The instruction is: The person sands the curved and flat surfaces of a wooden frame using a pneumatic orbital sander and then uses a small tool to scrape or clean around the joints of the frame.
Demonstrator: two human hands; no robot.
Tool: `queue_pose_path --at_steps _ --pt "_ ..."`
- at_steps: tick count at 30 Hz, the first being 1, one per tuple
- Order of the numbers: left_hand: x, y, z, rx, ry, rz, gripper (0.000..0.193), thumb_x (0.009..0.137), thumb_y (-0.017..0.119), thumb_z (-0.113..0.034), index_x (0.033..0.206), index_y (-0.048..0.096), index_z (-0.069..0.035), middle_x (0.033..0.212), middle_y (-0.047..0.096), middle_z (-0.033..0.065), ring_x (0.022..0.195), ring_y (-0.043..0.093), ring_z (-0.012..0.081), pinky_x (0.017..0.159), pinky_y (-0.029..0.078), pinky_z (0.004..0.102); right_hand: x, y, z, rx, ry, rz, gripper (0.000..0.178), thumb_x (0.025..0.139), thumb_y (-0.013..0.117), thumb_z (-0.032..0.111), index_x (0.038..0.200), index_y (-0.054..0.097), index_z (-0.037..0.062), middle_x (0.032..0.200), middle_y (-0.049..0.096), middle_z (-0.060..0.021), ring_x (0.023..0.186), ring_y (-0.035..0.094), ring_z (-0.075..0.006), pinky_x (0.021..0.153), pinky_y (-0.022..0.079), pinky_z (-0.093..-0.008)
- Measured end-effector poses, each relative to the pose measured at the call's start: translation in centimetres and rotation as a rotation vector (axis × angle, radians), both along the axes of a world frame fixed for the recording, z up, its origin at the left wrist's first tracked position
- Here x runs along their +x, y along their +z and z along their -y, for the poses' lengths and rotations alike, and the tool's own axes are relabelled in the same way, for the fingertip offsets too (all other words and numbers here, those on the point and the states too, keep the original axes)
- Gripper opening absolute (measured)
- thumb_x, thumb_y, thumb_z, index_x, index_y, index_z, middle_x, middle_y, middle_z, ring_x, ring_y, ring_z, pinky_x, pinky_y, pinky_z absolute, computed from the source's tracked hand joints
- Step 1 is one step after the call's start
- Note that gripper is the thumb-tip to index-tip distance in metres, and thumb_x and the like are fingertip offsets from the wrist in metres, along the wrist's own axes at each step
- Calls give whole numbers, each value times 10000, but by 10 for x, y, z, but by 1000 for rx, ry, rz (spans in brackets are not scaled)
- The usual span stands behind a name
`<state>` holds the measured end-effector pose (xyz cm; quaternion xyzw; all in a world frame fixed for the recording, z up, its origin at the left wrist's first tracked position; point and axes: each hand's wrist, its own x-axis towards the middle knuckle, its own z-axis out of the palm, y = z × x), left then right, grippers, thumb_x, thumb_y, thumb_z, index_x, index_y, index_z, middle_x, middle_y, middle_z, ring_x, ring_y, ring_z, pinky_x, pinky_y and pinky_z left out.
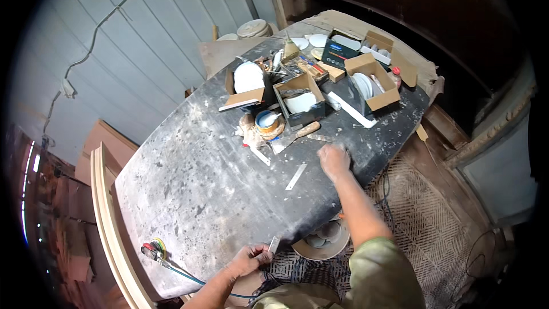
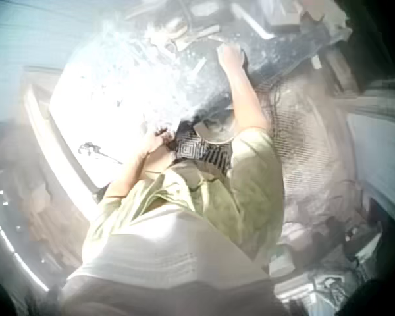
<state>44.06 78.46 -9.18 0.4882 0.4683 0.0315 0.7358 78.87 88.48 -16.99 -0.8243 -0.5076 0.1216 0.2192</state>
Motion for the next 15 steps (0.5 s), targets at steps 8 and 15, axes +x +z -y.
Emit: queue_pose_path --at_steps 8,15 --pt "4 -21 7 -61 158 -17 73 863 528 -65 922 569 -49 796 549 -25 727 486 76 668 412 232 25 -22 -49 -247 10 -46 260 832 569 165 1076 586 78 1154 567 -147 1099 527 -343 912 432 -450" --pt "31 -17 -17 165 241 -157 117 918 508 -134 841 486 -49 621 495 10 538 440 93 507 368 236 -50 -7 38 224 160 -341 136 866 555 165 916 594 44 897 568 -173 880 547 -388 766 447 -440"
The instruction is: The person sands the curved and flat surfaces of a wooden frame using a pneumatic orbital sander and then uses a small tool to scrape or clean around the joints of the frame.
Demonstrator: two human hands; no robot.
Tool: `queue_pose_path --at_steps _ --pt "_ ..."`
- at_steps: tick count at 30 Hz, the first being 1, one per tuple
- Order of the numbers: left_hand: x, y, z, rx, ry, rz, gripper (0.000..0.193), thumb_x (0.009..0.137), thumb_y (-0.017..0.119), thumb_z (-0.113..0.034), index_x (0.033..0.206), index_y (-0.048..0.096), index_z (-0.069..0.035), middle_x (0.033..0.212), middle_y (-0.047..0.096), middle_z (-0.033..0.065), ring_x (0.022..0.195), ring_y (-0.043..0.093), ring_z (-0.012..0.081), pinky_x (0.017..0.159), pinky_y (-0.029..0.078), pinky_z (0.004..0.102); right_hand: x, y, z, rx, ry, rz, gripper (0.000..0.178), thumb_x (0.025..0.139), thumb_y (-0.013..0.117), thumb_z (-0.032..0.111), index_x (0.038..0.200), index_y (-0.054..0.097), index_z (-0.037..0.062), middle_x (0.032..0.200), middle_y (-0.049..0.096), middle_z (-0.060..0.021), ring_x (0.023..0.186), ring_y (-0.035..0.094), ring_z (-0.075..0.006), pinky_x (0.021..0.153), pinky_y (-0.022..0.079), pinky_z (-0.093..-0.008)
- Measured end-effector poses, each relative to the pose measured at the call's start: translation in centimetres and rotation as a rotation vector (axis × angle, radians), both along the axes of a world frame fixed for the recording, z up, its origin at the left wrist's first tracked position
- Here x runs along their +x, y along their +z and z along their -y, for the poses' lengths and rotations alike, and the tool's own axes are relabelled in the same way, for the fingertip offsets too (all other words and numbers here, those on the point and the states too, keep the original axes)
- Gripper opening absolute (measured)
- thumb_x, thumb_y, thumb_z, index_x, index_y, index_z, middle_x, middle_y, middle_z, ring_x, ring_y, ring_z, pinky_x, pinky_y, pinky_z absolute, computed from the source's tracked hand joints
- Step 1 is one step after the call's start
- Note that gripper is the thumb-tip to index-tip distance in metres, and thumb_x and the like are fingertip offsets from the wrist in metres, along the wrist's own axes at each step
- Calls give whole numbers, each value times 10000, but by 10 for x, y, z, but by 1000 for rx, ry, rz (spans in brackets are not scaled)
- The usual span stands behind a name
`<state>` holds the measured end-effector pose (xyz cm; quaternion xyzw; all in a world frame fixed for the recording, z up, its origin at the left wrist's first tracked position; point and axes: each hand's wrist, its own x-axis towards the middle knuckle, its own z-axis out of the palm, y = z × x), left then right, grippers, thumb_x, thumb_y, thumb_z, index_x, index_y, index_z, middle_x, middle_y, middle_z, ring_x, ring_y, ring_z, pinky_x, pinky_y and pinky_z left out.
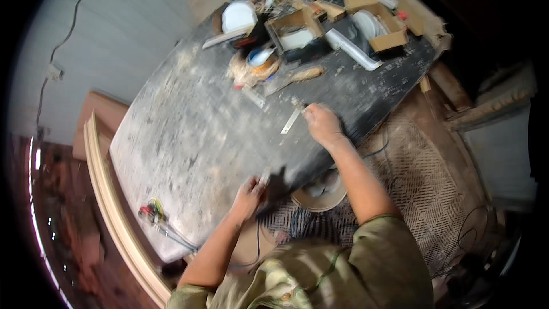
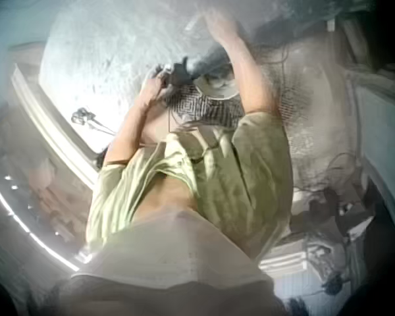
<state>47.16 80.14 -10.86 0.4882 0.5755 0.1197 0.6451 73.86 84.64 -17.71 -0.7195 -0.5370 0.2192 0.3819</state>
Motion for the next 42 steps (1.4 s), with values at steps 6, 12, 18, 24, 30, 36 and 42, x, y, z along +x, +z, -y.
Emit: queue_pose_path --at_steps 6,12,18,24,30,36,42 --pt "22 -11 -1 174 -64 6 183 960 494 -181 831 496 -52 592 477 -2 513 420 75 491 356 233 -80 34 92 292 190 72 61 819 576 97 822 528 59 817 537 -120 782 555 -334 658 461 -424" --pt "2 2 14 254 -82 -60 157 950 486 -118 828 532 -31 610 502 -7 552 437 67 524 371 224 -102 18 95 196 100 136 47 790 536 93 825 543 62 840 543 -124 815 565 -335 709 477 -427" --pt "10 12 23 283 -171 76 150 958 484 -127 852 528 -30 605 489 -12 541 416 47 503 340 208 -94 1 110 114 65 194 48 800 544 81 836 538 49 851 542 -129 816 564 -335 725 472 -435" --pt "18 32 -1 219 -49 59 252 961 492 -270 885 571 -44 607 419 -46 550 352 60 525 287 205 -84 35 78 240 -39 -87 92 847 556 123 814 516 46 826 565 -157 762 578 -371 632 480 -440" --pt "28 14 -12 133 169 39 98 871 623 -136 868 600 -41 638 482 -39 541 381 54 512 307 213 -78 44 109 284 -57 -89 56 853 557 88 834 522 49 821 543 -145 726 569 -352 611 463 -425" --pt "27 16 -3 71 242 210 51 845 623 -48 805 604 -22 688 566 17 543 399 76 512 314 230 -98 34 101 146 17 161 49 826 546 105 839 550 58 835 567 -133 791 588 -332 685 488 -427" --pt "12 4 -15 83 324 178 51 838 642 -88 831 624 -41 726 597 24 589 480 90 554 367 222 -72 12 56 196 -133 207 223 865 534 207 1001 603 44 916 617 -159 824 598 -364 740 474 -474"
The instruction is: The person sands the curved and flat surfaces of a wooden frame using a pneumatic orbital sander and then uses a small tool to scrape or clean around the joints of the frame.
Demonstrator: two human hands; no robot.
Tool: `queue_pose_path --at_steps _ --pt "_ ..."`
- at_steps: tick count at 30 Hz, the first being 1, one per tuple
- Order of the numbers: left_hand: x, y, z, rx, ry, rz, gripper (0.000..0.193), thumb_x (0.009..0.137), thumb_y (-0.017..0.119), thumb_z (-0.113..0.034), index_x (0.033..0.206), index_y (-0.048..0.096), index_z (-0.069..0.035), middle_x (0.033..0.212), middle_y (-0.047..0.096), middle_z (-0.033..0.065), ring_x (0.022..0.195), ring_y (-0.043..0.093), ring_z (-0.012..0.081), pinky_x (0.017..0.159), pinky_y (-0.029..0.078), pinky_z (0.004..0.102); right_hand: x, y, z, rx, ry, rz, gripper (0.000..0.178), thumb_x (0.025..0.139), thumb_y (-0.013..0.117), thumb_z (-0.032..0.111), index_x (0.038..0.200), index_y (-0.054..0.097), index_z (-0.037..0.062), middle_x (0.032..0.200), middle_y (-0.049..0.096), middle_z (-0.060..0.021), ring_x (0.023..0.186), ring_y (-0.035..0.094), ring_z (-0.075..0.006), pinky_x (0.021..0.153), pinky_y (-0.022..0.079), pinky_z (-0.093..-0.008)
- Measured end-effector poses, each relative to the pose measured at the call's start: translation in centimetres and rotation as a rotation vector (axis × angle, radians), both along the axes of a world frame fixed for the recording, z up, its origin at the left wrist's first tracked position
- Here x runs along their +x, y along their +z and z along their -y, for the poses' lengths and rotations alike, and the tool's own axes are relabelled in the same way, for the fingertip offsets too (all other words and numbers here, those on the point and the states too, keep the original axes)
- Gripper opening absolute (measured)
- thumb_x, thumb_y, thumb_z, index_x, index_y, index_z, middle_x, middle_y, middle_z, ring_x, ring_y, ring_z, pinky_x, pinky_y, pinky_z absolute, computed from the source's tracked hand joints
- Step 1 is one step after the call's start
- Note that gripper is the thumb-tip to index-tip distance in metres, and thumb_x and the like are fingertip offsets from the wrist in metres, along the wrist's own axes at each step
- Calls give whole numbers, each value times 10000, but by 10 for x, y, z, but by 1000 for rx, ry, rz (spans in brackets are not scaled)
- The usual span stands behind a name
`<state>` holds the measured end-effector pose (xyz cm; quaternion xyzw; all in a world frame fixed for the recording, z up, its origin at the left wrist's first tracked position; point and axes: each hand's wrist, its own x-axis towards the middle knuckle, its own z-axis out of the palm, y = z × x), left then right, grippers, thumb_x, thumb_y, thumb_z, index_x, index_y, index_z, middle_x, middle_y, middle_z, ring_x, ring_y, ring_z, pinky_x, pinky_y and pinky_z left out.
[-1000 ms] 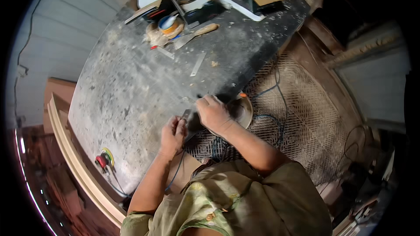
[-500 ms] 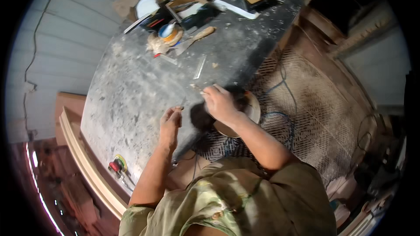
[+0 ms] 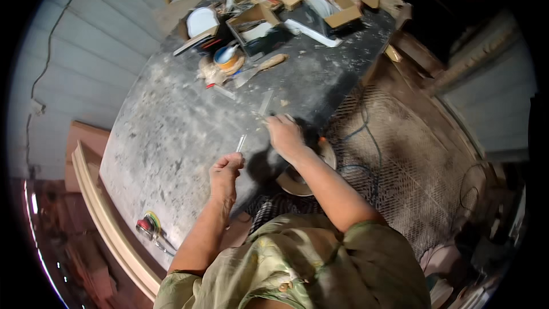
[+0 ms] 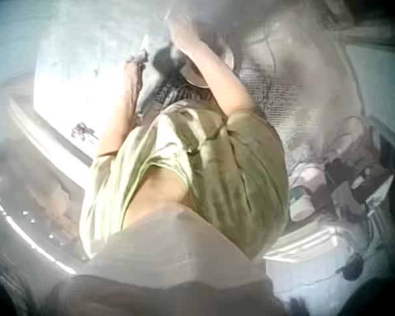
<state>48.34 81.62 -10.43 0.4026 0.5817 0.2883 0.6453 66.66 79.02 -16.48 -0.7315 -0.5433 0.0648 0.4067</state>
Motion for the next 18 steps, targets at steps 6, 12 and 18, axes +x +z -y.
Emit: queue_pose_path --at_steps 6,12,18 --pt "0 -28 -35 5 -2 309 65 837 631 -32 900 619 -24 794 623 30 702 562 98 616 437 218 -34 20 -10 -228 212 -794 222 907 567 212 992 618 13 871 646 -91 759 599 -203 677 471 -319" --pt "32 -39 -30 79 -365 176 116 836 642 -29 940 590 -25 820 631 25 752 584 101 708 476 239 -50 17 13 2 -185 -1259 170 902 570 139 921 628 -19 828 605 -14 759 544 -85 668 440 -237" --pt "38 -49 -170 916 -333 -446 278 818 614 -195 1027 586 -15 993 592 200 974 529 376 849 418 441 -29 25 16 -75 -271 -1423 207 970 453 202 881 518 28 709 497 -20 618 481 -110 568 422 -259"
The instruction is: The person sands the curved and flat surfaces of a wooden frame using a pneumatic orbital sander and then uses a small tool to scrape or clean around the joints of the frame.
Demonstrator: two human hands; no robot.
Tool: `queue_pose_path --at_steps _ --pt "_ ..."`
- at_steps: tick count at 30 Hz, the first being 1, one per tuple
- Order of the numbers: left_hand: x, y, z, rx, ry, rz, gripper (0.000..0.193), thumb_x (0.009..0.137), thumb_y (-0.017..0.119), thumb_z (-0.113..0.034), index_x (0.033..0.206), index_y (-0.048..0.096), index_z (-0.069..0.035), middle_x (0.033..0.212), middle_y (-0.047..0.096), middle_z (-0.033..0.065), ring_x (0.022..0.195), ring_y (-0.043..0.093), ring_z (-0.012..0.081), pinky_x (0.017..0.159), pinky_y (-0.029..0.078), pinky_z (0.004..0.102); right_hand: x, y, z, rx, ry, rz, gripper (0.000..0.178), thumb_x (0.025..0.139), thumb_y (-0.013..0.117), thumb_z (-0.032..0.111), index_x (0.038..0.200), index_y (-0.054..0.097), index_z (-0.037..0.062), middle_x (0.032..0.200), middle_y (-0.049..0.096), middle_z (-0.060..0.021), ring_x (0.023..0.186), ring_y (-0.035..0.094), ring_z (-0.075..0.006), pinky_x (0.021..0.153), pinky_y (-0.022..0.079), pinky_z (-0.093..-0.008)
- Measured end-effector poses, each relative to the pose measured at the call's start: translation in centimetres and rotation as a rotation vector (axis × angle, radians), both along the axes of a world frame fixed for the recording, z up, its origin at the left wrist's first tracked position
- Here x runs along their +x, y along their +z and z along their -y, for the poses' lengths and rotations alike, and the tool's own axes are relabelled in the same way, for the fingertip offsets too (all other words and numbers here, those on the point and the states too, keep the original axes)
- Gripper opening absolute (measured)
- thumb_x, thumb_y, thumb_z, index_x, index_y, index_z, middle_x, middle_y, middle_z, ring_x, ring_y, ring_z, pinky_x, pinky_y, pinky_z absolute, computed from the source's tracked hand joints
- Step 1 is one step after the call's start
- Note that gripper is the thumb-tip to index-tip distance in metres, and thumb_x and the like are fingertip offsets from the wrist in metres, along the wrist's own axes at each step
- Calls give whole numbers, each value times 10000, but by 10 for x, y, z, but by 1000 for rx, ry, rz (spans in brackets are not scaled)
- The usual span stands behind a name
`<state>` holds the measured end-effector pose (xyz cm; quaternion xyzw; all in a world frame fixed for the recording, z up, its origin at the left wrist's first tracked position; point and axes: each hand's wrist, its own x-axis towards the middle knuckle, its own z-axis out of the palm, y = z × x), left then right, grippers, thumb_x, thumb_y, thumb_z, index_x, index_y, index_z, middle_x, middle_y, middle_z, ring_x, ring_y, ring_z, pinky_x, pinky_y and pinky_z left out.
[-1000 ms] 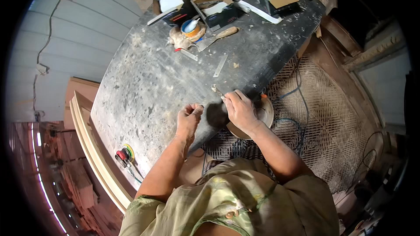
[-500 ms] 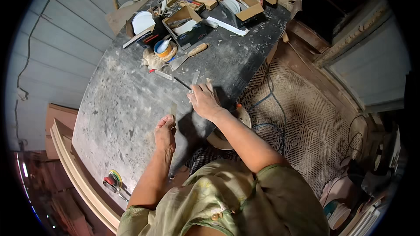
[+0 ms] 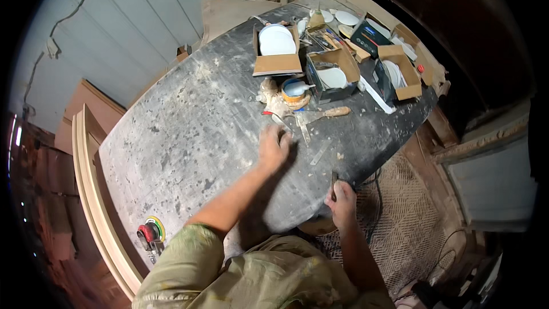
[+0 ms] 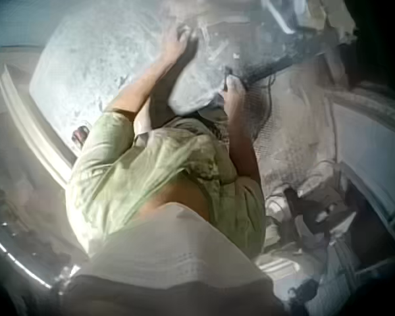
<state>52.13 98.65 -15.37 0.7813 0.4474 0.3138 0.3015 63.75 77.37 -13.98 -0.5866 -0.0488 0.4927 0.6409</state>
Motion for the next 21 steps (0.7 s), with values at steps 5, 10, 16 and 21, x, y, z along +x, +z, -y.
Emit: queue_pose_path --at_steps 5,10,16,21 --pt "30 -6 -114 -107 293 -280 536 852 573 -378 1276 447 -76 1249 453 217 1166 426 380 972 362 486 -17 -2 14 65 215 75 158 958 461 145 973 542 10 671 485 -32 581 478 -105 514 407 -275" --pt "34 -33 -167 -165 136 -387 465 810 596 -236 1250 471 -154 1140 547 234 1069 533 402 898 445 453 -33 2 9 -85 203 -117 227 952 503 133 1152 531 28 666 524 -23 528 497 -108 488 415 -277" --pt "-39 -35 -146 -703 -53 711 513 742 588 70 1224 493 -77 1110 605 119 991 606 240 863 485 343 -34 14 -5 -161 181 54 214 958 498 169 1040 607 4 652 477 4 544 447 -88 510 379 -256" --pt "-122 39 -15 -1189 -249 970 716 702 731 32 1327 393 -56 1100 570 67 1008 567 169 887 471 322 -40 29 -32 -61 448 351 129 893 581 125 878 617 1 677 560 -9 606 503 -69 573 416 -225"
